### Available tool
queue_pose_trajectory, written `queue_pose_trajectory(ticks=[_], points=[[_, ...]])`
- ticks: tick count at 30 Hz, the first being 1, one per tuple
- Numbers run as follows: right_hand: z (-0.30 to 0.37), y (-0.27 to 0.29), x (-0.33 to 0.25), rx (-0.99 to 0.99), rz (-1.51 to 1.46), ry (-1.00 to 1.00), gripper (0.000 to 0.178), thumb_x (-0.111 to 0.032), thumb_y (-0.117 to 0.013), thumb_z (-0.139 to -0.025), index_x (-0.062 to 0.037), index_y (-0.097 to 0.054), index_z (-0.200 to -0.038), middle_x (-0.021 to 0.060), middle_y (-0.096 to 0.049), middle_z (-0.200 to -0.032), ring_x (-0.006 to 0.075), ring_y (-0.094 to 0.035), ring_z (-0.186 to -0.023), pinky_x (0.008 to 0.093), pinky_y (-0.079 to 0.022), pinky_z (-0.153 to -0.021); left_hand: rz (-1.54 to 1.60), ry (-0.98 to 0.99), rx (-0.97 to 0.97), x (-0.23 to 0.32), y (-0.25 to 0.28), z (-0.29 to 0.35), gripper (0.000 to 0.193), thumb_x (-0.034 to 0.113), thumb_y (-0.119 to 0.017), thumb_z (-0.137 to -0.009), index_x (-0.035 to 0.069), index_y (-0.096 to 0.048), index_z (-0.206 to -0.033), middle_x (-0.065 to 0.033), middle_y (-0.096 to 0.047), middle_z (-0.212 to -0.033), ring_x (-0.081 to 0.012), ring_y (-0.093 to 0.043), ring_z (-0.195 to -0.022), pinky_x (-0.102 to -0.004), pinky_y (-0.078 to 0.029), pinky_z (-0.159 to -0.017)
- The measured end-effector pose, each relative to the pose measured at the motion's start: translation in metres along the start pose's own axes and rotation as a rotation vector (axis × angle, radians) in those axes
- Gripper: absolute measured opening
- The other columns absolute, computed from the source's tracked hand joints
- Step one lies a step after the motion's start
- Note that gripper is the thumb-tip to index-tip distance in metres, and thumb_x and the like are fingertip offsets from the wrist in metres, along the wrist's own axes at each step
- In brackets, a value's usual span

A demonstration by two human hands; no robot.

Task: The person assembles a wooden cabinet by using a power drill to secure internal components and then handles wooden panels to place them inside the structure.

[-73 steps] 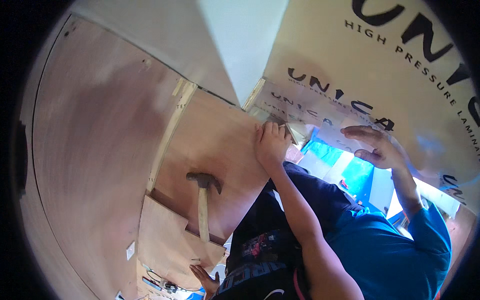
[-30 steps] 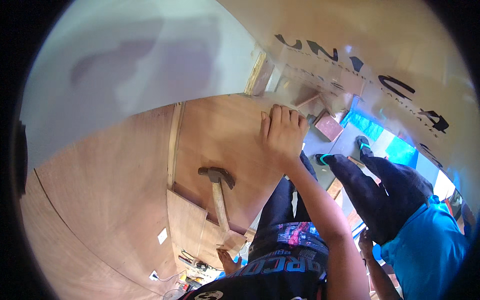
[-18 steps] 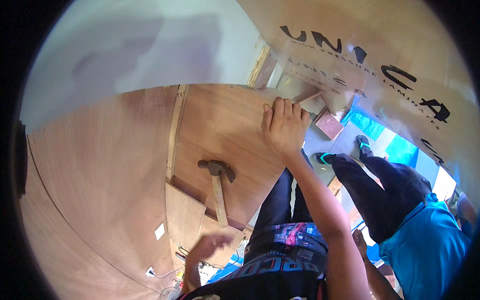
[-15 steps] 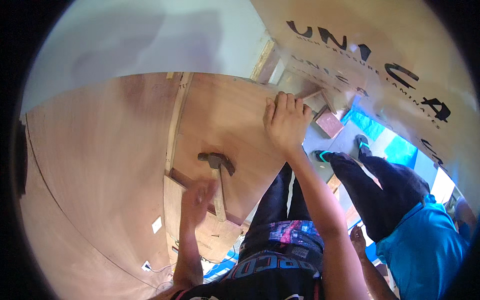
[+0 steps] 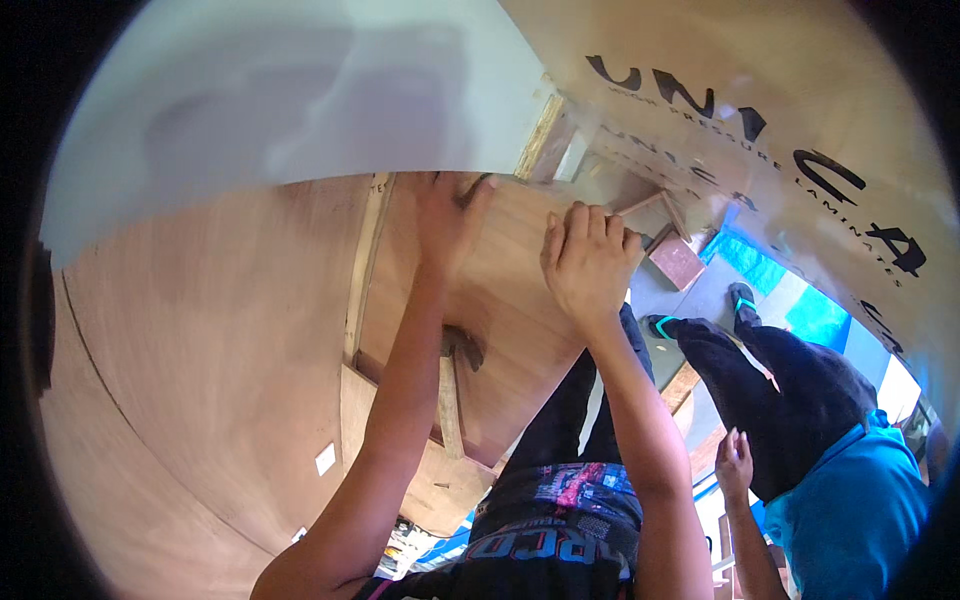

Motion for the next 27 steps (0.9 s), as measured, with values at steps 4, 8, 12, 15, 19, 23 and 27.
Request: queue_pose_trajectory(ticks=[4,8,12,15,19,23,27], points=[[0.0,-0.002,0.003,-0.01,0.017,-0.014,0.029,-0.034,-0.061,-0.098,-0.0065,-0.066,-0.104,0.011,-0.068,-0.098,0.0327,-0.063,-0.092,0.0484,-0.042,-0.085,-0.124,-0.038,-0.09,-0.008,0.007,0.006,0.049,0.032,-0.078,-0.09,0.004,-0.07,-0.129,-0.0209,-0.061,-0.134,-0.0407,-0.053,-0.128,-0.0506,-0.043,-0.11],[0.0,-0.002,0.003,0.006,0.022,-0.015,0.028,-0.034,-0.063,-0.097,-0.0069,-0.066,-0.102,0.0107,-0.068,-0.097,0.0319,-0.062,-0.092,0.0489,-0.042,-0.086,0.106,0.083,0.003,-0.008,0.037,0.037,0.034,0.021,-0.074,-0.093,0.01,-0.072,-0.125,-0.0169,-0.061,-0.132,-0.0396,-0.053,-0.125,-0.0518,-0.043,-0.107],[0.0,-0.002,0.002,-0.019,-0.014,-0.003,0.028,-0.033,-0.063,-0.096,-0.0067,-0.066,-0.103,0.0111,-0.067,-0.096,0.0313,-0.062,-0.094,0.0497,-0.043,-0.087,0.016,0.358,0.018,0.002,0.074,0.103,0.031,0.017,-0.073,-0.094,0.01,-0.072,-0.124,-0.0163,-0.061,-0.128,-0.0365,-0.055,-0.123,-0.0481,-0.045,-0.105],[0.0,-0.002,0.003,-0.032,0.002,-0.003,0.029,-0.033,-0.063,-0.096,-0.0063,-0.067,-0.105,0.0114,-0.067,-0.097,0.0309,-0.063,-0.096,0.049,-0.043,-0.089,0.046,0.466,0.033,0.006,0.104,0.154,0.034,0.016,-0.076,-0.093,0.008,-0.071,-0.126,-0.0161,-0.061,-0.127,-0.0356,-0.056,-0.123,-0.0465,-0.046,-0.105],[0.0,-0.001,0.006,-0.003,0.004,-0.011,0.029,-0.033,-0.063,-0.097,-0.006,-0.067,-0.107,0.0112,-0.068,-0.097,0.0307,-0.063,-0.097,0.0485,-0.042,-0.09,-0.12,0.545,-0.126,0.007,0.123,0.211,0.036,0.017,-0.077,-0.093,0.008,-0.069,-0.127,-0.0157,-0.061,-0.126,-0.0348,-0.056,-0.122,-0.045,-0.047,-0.103],[0.003,0.0,0.007,-0.007,-0.052,-0.014,0.029,-0.033,-0.061,-0.099,-0.0055,-0.067,-0.107,0.0107,-0.068,-0.096,0.0311,-0.063,-0.095,0.0487,-0.042,-0.089,-0.103,0.459,-0.176,0.026,0.125,0.24,0.03,0.01,-0.076,-0.092,0.005,-0.069,-0.121,-0.015,-0.062,-0.121,-0.0314,-0.059,-0.115,-0.0438,-0.049,-0.099],[0.003,-0.001,0.007,-0.019,-0.042,0.024,0.028,-0.033,-0.061,-0.098,-0.0062,-0.066,-0.102,0.0107,-0.069,-0.096,0.0319,-0.063,-0.094,0.0496,-0.042,-0.087,0.49,0.335,-0.226,0.104,0.084,0.272,0.015,0.008,-0.076,-0.092,0.007,-0.072,-0.107,-0.0093,-0.073,-0.094,-0.0301,-0.07,-0.097,-0.0391,-0.052,-0.095]])
Point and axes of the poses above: each hand's wrist, its own z-axis away from the middle knuckle, its own y-axis out of the back of the hand, x = y × z, the point moved 4 cm from there along -z, towards the middle knuckle
